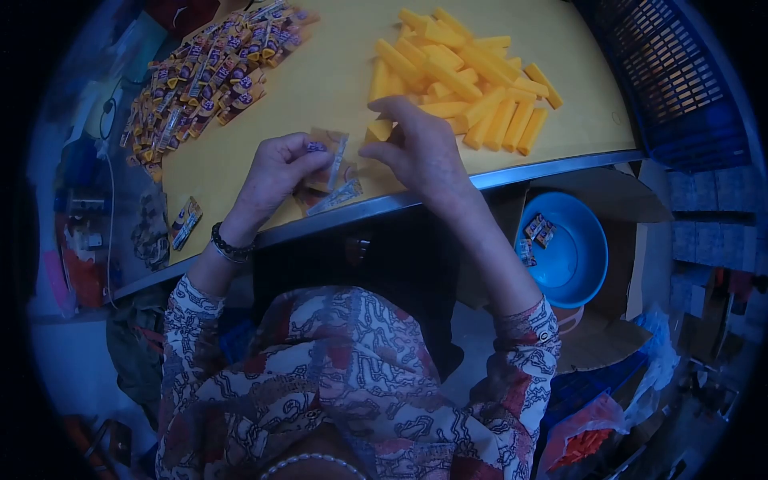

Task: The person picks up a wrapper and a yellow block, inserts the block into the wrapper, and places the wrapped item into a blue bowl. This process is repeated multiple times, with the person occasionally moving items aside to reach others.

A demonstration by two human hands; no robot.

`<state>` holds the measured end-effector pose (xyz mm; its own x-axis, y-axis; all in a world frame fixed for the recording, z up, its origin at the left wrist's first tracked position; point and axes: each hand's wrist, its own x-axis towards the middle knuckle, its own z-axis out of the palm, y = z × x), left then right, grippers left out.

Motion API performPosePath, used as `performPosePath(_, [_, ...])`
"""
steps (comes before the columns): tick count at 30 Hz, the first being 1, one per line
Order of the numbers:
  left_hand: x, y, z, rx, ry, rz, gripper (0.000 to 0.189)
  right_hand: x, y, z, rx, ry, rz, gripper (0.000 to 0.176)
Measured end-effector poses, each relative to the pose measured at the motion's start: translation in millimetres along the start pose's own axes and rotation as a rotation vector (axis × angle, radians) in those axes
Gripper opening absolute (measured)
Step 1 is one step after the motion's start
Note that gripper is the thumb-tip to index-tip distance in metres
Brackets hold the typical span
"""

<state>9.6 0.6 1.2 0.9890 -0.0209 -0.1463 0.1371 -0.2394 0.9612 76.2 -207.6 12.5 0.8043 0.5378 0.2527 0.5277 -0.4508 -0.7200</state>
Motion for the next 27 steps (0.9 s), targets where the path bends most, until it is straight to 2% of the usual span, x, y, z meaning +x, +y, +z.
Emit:
performPosePath(2, [-3,8,0,-0.078,-0.016,-0.128,0.015,0,-1,1,0.012,0.015,0.039,0.034])
performPosePath(5, [-1,0,-2,-0.032,-0.019,-0.059,0.013,-1,0,1,0.012,0.000,0.017,0.033])
performPosePath(8, [-2,4,-2,-0.109,-0.032,-0.115,0.013,-5,1,-2,0.005,0.022,-0.006,0.032])
performPosePath(10, [-1,0,-2,-0.119,-0.017,-0.085,0.013,-11,-1,-7,0.018,0.176,-0.121,0.031])
performPosePath(11, [-1,-2,-2,-0.128,-0.009,-0.054,0.014,-13,-1,-8,0.021,0.171,-0.124,0.031])
performPosePath(13, [-1,1,1,-0.149,0.018,-0.078,0.013,-17,-2,-10,0.183,0.326,-0.167,0.029])
performPosePath(17, [-1,0,5,-0.118,0.072,-0.043,0.014,-23,-12,-10,0.262,0.379,-0.242,0.030])
performPosePath(19, [-3,10,8,-0.090,0.089,-0.049,0.014,-26,-15,-10,0.141,0.407,-0.265,0.027])
performPosePath(21, [-4,12,8,-0.061,0.109,-0.058,0.013,-29,-15,-9,0.105,0.383,-0.300,0.028])
performPosePath(23, [-4,9,9,0.281,0.118,0.178,0.010,-30,-15,-10,0.068,0.360,-0.332,0.029])
performPosePath(24, [-5,13,10,0.282,0.118,0.177,0.010,-30,-14,-12,0.065,0.314,-0.336,0.029])
performPosePath(26, [-8,22,13,0.134,0.096,0.052,0.012,-31,-13,-14,0.061,0.269,-0.337,0.029])
performPosePath(27, [-8,20,13,0.135,0.094,0.051,0.012,-31,-12,-14,0.240,0.258,-0.228,0.029])
